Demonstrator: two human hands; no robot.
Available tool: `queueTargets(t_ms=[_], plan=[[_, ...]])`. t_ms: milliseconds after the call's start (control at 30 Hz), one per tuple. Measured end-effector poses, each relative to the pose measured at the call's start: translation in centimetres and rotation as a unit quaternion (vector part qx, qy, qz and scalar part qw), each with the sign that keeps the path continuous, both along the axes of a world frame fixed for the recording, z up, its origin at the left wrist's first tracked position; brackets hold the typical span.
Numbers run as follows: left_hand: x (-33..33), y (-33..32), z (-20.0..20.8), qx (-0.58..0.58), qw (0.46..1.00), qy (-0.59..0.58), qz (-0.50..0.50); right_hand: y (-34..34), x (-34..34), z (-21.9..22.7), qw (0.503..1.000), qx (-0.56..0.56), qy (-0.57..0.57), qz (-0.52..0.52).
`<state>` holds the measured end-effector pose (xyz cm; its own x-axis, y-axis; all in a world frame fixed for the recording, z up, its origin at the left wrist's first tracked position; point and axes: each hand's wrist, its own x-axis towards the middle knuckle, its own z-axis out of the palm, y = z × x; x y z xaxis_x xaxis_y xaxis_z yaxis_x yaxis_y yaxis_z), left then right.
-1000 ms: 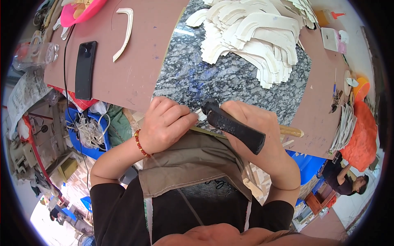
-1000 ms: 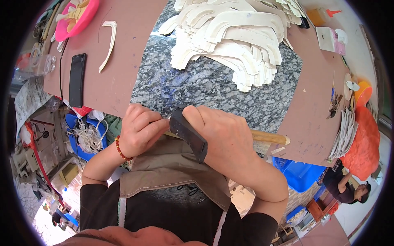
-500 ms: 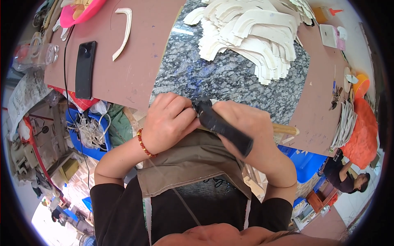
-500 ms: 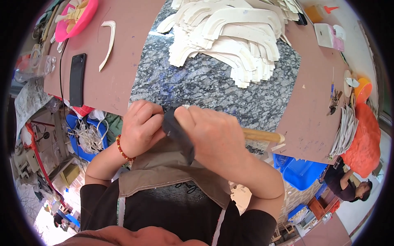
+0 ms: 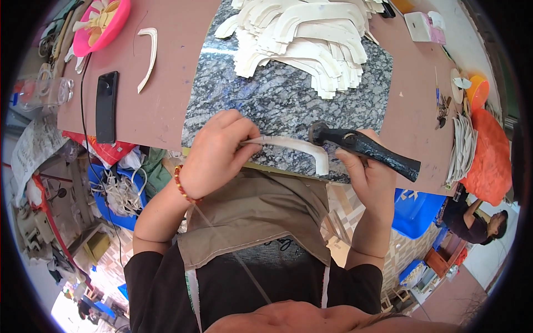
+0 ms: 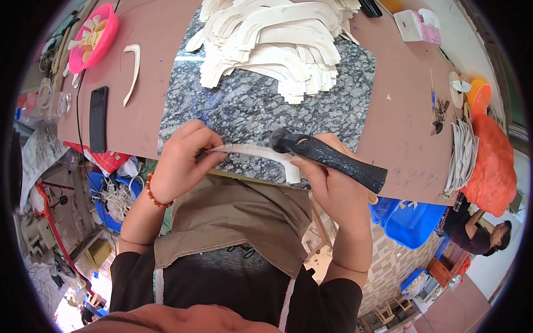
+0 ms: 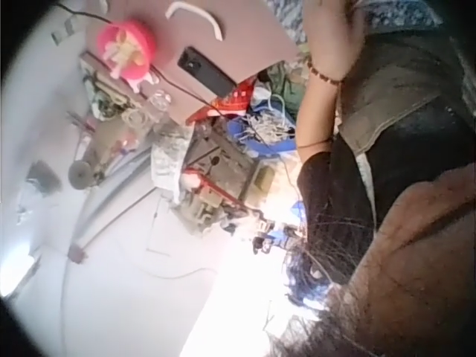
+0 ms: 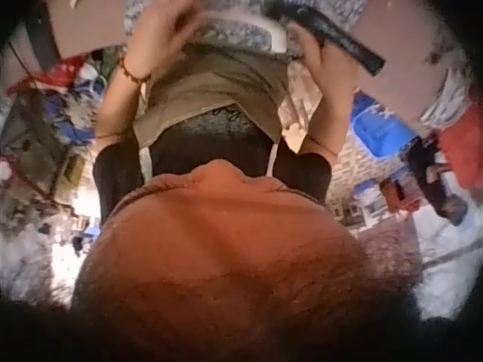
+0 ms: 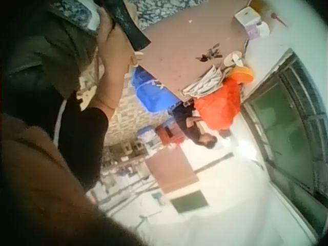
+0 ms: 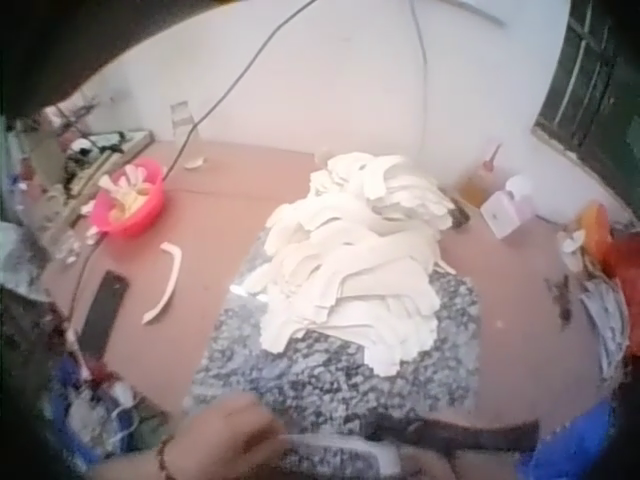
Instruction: Hammering and assembling shoe upper components on a granite slab.
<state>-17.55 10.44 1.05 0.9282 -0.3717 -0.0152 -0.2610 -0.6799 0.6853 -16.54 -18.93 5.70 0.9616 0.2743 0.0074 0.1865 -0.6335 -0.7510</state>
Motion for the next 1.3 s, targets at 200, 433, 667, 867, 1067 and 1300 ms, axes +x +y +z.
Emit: queueTargets(t_ms=[200, 433, 667, 867, 1067, 1300], plan=[[-2.1, 4.7, 2.1, -0.712, 0.68, 0.122, 0.123, -0.9, 0.0, -0.3, 0.998, 0.048, -0.021, -0.036], [0.2, 1.1, 7.1, -0.159, 0.973, -0.118, 0.121, -1.4, 0.1, -0.2, 0.999, 0.018, -0.016, -0.026], [1.6, -6.5, -1.8, -0.043, 0.993, -0.098, -0.039, -0.7, 1.4, 0.8, 0.996, -0.066, -0.042, 0.033], [1.1, -6.2, -1.7, -0.014, 0.994, -0.105, -0.01, 2.0, 3.0, 0.3, 0.985, -0.153, -0.052, 0.055], [0.0, -5.5, -1.9, -0.018, 0.993, -0.114, -0.021, 1.7, 2.8, -0.1, 0.986, -0.147, -0.062, 0.049], [1.1, -5.1, -1.2, -0.002, 0.991, -0.115, -0.074, 1.1, 3.1, -0.2, 0.991, -0.117, -0.051, 0.044]])
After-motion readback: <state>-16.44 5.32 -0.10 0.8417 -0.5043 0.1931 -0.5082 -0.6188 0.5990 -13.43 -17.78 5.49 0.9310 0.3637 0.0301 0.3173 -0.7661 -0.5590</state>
